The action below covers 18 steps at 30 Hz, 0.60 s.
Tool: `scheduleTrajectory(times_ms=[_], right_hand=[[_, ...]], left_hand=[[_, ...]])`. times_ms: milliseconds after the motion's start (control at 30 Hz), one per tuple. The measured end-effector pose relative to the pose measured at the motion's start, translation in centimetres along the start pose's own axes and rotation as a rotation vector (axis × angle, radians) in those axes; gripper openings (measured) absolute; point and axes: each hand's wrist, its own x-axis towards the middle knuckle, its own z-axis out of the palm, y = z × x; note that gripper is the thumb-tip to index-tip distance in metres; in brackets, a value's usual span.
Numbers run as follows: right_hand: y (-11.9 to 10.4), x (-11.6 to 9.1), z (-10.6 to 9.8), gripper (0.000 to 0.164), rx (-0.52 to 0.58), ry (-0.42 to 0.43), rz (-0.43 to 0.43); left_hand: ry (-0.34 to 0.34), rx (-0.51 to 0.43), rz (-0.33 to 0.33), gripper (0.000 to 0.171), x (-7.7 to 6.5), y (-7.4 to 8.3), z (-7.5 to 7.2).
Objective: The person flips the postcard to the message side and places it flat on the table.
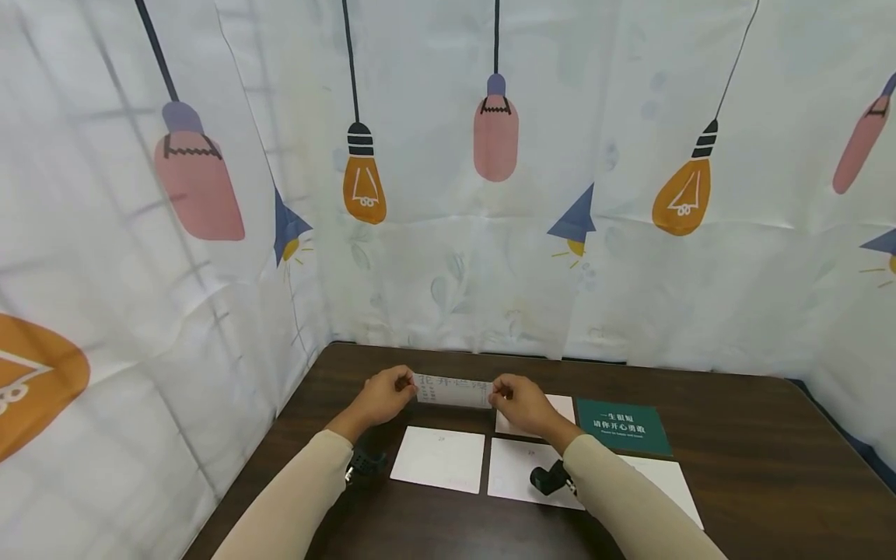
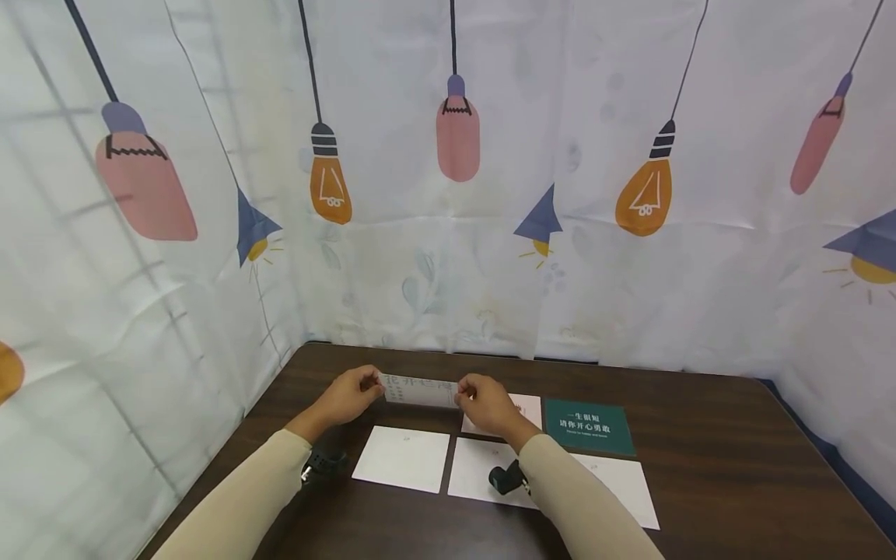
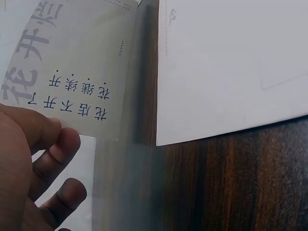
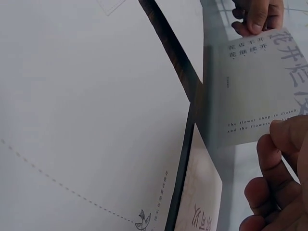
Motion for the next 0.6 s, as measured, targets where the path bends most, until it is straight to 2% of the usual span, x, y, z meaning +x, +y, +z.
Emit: scheduleTrajectory(times_ms=[600], right_hand=[[-0.33, -0.17, 0.01, 0.004, 0.033, -0.006, 0.028]], left_hand=[[0.006, -0.023, -0.011, 0.004, -0.12, -0.04, -0.09]])
